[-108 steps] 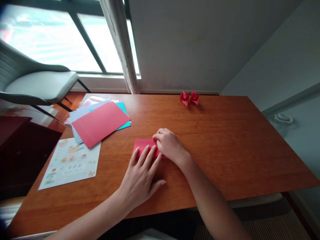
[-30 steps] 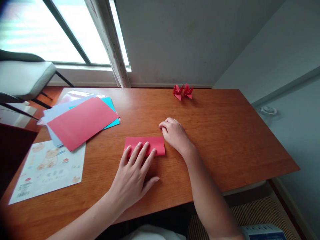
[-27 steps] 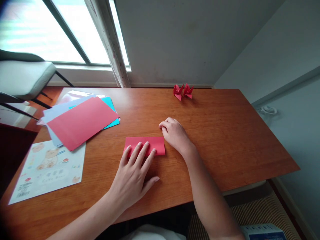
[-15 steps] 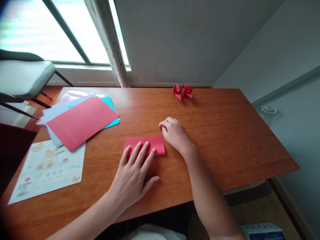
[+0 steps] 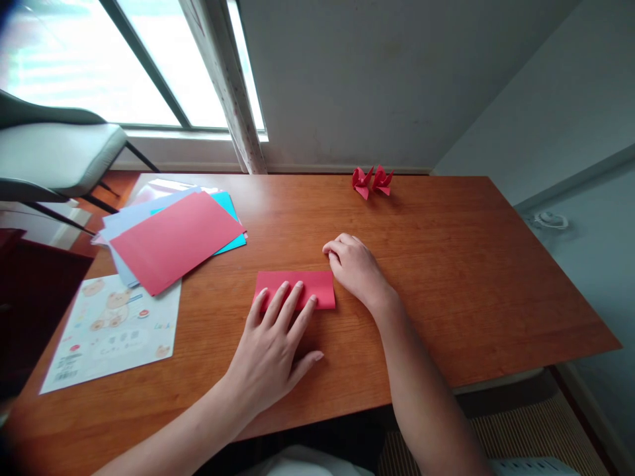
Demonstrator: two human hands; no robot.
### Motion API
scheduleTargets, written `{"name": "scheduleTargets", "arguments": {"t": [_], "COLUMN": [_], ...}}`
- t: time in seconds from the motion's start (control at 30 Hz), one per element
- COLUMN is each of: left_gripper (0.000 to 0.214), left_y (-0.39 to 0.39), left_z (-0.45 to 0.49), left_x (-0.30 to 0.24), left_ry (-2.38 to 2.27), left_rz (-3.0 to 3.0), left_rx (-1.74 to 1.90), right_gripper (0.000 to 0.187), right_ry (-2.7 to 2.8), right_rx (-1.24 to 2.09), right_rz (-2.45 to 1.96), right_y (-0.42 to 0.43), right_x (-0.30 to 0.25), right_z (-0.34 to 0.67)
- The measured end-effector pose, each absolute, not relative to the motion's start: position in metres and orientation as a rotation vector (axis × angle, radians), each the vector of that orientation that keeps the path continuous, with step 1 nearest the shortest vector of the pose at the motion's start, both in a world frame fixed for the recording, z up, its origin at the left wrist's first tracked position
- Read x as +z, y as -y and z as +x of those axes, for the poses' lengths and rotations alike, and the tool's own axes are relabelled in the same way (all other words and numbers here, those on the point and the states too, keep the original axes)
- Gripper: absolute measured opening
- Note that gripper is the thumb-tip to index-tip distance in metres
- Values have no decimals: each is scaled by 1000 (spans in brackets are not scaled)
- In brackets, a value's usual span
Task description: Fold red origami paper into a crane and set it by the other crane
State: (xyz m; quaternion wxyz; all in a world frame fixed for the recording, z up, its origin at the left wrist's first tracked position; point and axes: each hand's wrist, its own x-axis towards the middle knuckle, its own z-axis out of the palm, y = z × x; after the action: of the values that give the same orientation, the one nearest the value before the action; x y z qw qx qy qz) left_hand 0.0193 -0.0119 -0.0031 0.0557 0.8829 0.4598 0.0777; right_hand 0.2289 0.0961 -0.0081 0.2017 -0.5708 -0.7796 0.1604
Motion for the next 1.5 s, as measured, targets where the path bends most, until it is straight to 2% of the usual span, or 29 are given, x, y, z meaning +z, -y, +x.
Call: {"name": "scheduleTargets", "arguments": {"t": [1.5], "left_gripper": [71], "left_y": [12], "left_z": [20], "left_x": [-4], "left_ry": [-1388], "left_rz": [2649], "left_rx": [252], "right_gripper": [23], "right_ry": [2197], "right_rx": [458], "right_rz": [-1619], "right_y": [-95], "right_x": [-5], "right_z": [229]}}
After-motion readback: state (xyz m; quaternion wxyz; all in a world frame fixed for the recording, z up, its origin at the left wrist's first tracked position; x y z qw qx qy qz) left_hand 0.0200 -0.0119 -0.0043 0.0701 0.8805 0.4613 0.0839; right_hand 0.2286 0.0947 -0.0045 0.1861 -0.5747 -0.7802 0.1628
